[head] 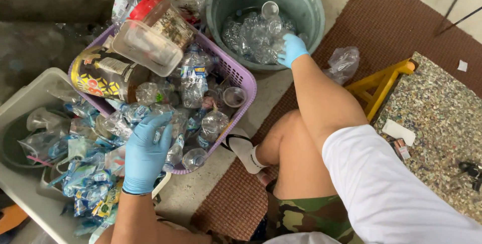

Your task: Sorting plastic bottles and containers into different bins and cutting them with scissors.

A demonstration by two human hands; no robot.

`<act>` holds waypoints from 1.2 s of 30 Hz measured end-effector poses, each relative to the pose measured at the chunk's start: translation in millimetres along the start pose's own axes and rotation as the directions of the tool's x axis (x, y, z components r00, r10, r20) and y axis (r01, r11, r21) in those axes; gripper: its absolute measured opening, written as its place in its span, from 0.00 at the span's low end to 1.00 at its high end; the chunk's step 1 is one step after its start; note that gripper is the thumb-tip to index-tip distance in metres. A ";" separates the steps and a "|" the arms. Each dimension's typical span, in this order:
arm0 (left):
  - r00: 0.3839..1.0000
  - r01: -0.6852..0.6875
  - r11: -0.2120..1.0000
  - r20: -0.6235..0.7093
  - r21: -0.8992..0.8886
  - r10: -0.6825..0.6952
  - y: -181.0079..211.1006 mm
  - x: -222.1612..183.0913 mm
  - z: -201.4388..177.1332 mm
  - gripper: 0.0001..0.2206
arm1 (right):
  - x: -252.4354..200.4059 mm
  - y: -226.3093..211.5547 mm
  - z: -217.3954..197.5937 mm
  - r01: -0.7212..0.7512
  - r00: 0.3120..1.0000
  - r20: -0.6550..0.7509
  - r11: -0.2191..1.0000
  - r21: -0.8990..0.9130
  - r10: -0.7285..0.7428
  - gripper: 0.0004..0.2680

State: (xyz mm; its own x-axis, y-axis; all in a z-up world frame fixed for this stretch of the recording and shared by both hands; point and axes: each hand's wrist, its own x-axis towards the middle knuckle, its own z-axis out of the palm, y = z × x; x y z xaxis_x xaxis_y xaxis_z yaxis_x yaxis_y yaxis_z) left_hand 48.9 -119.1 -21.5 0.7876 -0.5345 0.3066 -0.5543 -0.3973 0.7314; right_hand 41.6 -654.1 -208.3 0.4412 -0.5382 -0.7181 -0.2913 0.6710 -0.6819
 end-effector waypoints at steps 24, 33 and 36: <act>0.971 0.187 0.940 0.089 0.285 -0.220 -81.5 -39.6 -42.1 0.15 | -225.9 56.4 186.2 0.834 0.536 0.832 0.059 -0.548 0.143 0.16; 0.891 0.278 0.910 0.270 0.308 -0.364 -56.5 -80.6 -69.7 0.20 | -221.3 82.1 244.5 0.503 0.860 0.503 -0.016 -0.864 -0.082 0.29; 0.845 0.400 0.880 0.270 0.258 -0.463 -26.9 -80.9 -93.2 0.20 | -154.5 96.3 222.6 0.413 0.904 0.388 0.136 -0.900 -0.179 0.22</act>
State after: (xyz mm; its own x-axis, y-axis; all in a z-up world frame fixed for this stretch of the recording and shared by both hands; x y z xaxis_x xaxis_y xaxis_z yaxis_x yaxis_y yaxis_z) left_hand 25.1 4.3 -9.2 0.8491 -0.4687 -0.2437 -0.2423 -0.7555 0.6087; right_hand 134.3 -392.7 -132.0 0.7802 -0.4087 -0.4736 -0.6217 -0.5901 -0.5150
